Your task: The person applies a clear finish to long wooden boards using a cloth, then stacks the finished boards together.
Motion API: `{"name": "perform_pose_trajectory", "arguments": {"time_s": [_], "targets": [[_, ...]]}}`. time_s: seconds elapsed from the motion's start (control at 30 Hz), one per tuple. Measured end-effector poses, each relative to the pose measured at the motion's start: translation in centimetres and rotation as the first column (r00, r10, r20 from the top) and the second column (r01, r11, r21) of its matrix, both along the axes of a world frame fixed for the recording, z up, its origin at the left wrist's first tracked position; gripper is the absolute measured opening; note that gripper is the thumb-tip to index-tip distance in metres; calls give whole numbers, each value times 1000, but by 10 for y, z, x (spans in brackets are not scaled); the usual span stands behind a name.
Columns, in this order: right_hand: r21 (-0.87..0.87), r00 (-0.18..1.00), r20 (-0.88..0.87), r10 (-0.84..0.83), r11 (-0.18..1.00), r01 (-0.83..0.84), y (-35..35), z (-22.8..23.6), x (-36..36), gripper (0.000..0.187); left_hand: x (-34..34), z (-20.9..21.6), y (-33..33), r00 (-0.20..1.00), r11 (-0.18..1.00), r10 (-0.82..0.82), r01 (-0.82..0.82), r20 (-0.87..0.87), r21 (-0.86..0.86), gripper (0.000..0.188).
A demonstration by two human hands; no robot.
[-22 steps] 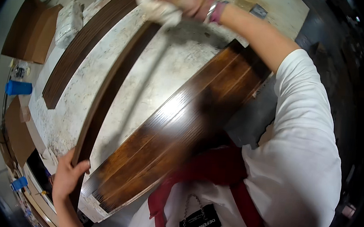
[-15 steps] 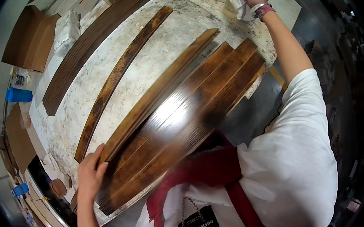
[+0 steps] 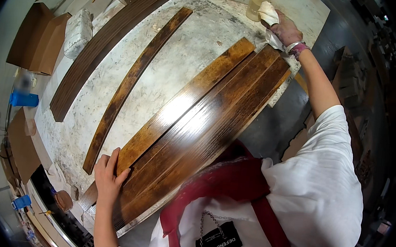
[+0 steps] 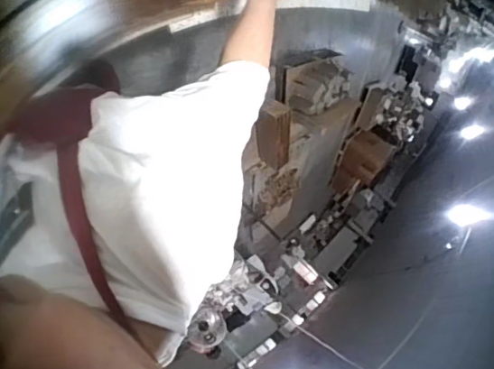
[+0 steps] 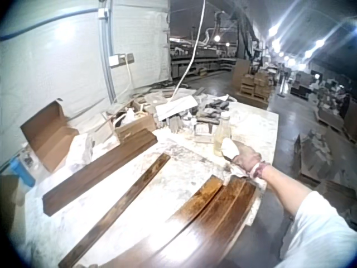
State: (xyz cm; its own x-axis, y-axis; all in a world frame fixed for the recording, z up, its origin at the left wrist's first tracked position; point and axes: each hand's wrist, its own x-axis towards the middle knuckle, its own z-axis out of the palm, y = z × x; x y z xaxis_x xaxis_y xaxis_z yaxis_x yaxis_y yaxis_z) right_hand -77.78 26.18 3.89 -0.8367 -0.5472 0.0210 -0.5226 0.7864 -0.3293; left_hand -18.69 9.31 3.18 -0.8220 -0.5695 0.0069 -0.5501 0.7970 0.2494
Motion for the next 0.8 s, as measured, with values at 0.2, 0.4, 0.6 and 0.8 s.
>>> {"name": "perform_pose_trajectory", "arguments": {"time_s": [0.2,0.4,0.6,0.8], "targets": [[121,982,14,190,974,-190,-14,10,4,71,17,-19,0,1000,988,-13,11,10,151,60],[-224,749,636,188,973,-55,107,-69,-187,69,12,4,-19,995,965,-40,62,-90,256,45],[-355,274,908,317,930,98,94,-107,-216,58,214,-9,-29,520,550,834,-767,-182,330,48],[-355,287,907,307,925,133,97,-119,-205,54,202,-25,3,411,268,911,-639,25,721,53]]}}
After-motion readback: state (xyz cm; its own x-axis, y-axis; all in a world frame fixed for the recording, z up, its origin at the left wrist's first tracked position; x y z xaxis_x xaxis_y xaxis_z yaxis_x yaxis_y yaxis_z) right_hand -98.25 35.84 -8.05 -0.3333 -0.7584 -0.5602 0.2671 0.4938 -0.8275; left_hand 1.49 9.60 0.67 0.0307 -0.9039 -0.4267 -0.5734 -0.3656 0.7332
